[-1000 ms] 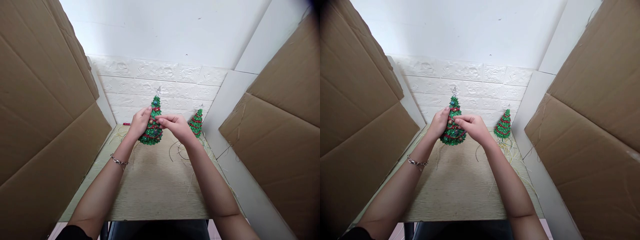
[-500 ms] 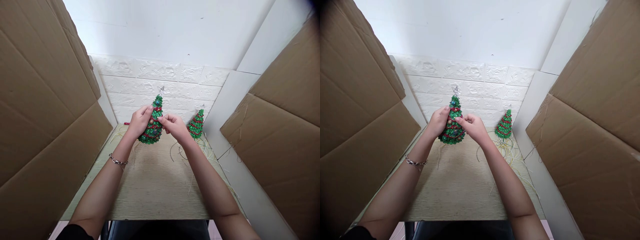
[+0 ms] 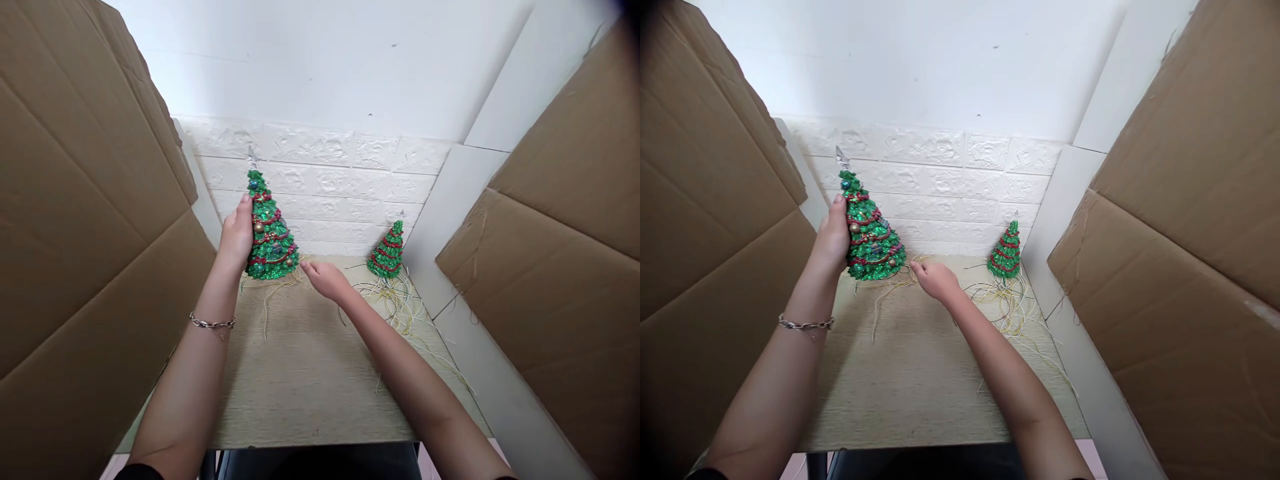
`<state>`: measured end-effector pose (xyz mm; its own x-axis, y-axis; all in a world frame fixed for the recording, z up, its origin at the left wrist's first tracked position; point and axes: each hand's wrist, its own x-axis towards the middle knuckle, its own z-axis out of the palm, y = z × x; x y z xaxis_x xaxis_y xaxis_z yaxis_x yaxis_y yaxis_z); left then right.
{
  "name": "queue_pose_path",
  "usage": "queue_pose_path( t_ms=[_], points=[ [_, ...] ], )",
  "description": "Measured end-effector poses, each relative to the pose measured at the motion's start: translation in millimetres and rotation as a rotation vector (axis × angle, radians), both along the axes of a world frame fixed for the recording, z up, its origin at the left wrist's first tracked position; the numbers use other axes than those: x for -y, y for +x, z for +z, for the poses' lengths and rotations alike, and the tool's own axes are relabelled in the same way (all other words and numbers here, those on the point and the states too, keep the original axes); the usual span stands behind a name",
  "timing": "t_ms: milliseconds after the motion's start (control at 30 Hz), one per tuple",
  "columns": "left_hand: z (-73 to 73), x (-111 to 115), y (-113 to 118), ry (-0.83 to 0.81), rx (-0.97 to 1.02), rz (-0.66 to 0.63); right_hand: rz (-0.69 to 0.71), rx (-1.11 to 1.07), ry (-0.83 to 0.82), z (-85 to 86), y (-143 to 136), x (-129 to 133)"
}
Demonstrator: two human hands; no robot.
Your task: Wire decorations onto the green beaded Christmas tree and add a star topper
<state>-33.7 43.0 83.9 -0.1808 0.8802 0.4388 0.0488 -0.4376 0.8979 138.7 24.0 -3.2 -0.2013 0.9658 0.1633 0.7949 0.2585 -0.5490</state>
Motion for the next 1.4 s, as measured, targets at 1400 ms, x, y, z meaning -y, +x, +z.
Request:
queue_pose_path(
  t_ms=[1400],
  points=[
    [-18.8,24,59,-0.534,0.156,-0.705,0.3,-1.209,-0.419,34.8,23,-2]
  ],
)
